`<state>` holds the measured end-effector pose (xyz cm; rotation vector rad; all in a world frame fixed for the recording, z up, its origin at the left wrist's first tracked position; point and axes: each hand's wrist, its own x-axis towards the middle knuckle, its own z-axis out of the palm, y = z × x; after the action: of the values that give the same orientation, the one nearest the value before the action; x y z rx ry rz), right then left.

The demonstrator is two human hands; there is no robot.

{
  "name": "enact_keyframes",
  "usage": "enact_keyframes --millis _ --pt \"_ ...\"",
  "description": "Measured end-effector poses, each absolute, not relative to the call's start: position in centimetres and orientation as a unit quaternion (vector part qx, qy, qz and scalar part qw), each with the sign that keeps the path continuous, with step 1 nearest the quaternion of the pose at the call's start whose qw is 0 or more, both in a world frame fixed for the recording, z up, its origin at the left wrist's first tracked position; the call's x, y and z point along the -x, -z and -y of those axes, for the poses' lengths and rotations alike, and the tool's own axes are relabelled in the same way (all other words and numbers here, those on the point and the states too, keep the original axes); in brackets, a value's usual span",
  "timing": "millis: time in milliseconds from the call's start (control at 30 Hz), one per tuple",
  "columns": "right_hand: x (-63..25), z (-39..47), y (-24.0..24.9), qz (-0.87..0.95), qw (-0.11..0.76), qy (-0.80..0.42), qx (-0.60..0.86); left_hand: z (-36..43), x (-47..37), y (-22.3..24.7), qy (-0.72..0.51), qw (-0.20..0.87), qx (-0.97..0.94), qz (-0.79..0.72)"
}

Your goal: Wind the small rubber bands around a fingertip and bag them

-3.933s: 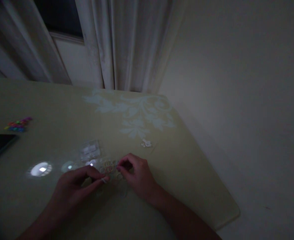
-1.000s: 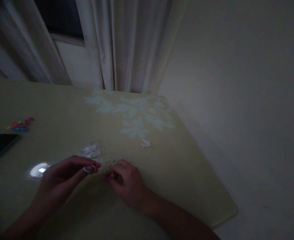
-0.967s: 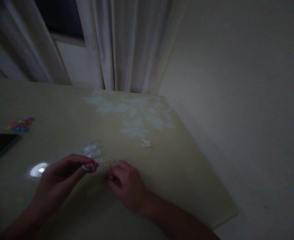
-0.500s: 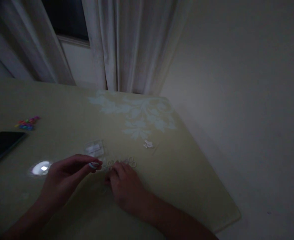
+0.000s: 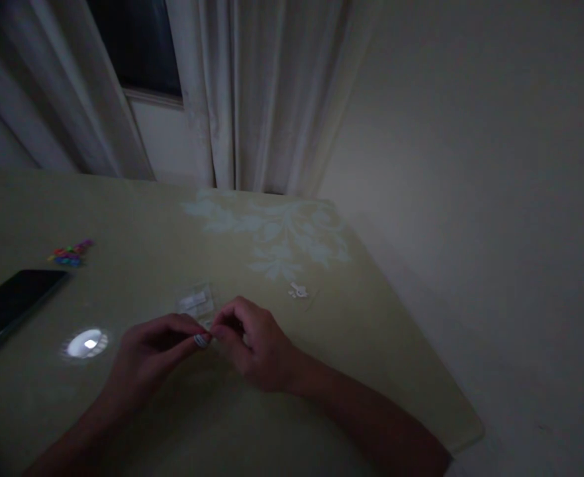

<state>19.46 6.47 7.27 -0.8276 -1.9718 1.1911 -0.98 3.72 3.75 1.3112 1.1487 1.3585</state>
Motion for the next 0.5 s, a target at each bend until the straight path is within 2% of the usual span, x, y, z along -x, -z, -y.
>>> enact_keyframes --millis 200,367,500 --pt "-17.0 -8.0 -8.7 0.760 0.332 -0.482 0.283 -4.2 1.7 -3.4 -0.615 0.449 -0.463 -0.453" --pt "-17.2 -8.4 -7.9 0.739 0.328 -0.504 0.303 -4.2 1.8 -3.2 -0.599 0.430 -0.508 -0.446" --pt "-17.9 -9.6 -6.3 0.812 0.287 -0.389 0.327 -4.2 2.0 -3.0 -0.619 0.370 -0.502 -0.478"
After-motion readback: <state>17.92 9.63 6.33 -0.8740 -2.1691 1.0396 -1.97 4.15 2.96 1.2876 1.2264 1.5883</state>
